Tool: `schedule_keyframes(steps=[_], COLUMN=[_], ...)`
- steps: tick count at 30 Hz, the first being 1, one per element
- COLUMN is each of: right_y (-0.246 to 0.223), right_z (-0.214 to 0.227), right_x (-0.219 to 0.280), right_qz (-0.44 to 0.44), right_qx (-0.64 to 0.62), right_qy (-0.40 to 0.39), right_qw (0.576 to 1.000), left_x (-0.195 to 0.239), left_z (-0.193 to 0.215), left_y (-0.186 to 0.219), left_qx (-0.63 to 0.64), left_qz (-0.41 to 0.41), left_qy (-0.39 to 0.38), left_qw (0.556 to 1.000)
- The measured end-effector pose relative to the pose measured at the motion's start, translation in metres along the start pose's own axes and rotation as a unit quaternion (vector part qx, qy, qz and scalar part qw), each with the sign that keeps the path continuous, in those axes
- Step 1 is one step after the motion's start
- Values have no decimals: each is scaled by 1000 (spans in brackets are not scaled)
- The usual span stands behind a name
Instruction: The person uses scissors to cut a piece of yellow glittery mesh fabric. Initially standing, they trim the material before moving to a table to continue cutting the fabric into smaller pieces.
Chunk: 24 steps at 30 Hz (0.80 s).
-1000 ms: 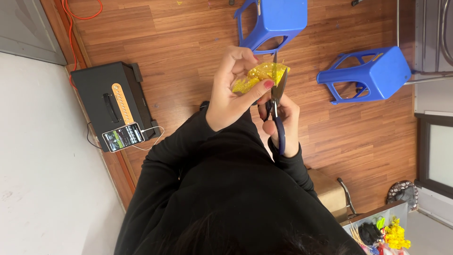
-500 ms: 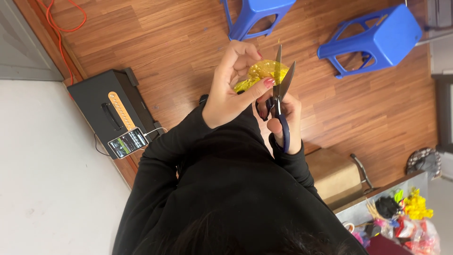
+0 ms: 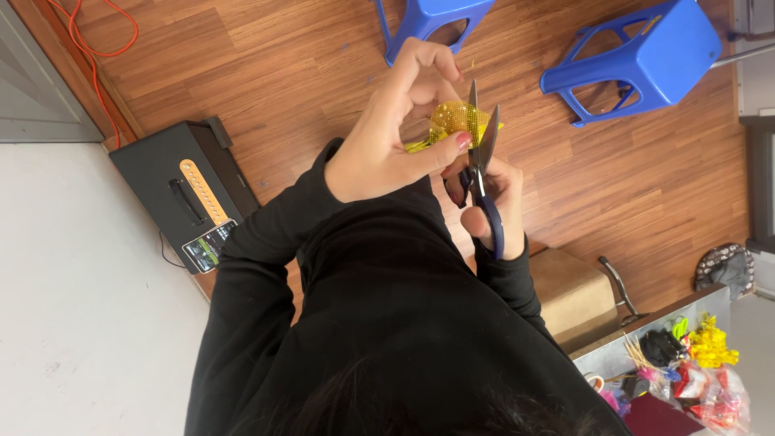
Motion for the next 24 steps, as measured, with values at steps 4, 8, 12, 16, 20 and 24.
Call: schedule_keyframes(steps=[4, 8, 12, 16, 20, 24], right_y=[-4, -8, -7, -4, 0, 1], right_z=[5, 7, 9, 10, 9, 3], right_x=[-3, -3, -2, 0, 4, 5], right_qz=[1, 0, -11, -18, -24, -18], right_qx=[21, 47, 55, 69, 67, 61], right_qy=[-18, -7, 11, 25, 35, 14], right_qw=[1000, 999, 998, 997, 997, 998], left_x=[-6, -9, -10, -11, -8, -4], left_z=[0, -1, -2, 2, 4, 8], left_y=[4, 1, 2, 4, 4, 4], left_qx=[24, 48, 68, 62, 59, 40], left_qz=[10, 26, 18, 21, 11, 28], left_qy=[-8, -19, -43, -48, -66, -85], left_qw=[1000, 998, 997, 997, 996, 995])
Point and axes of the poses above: each hand's wrist, its own x-axis away from the middle knuckle, its own z-axis out of the back of the hand, y = z × x, the point moved 7 cm from there along -x, towards the middle knuckle, and after that the axes turned 3 degrees about -z, right-handed, at the moved point
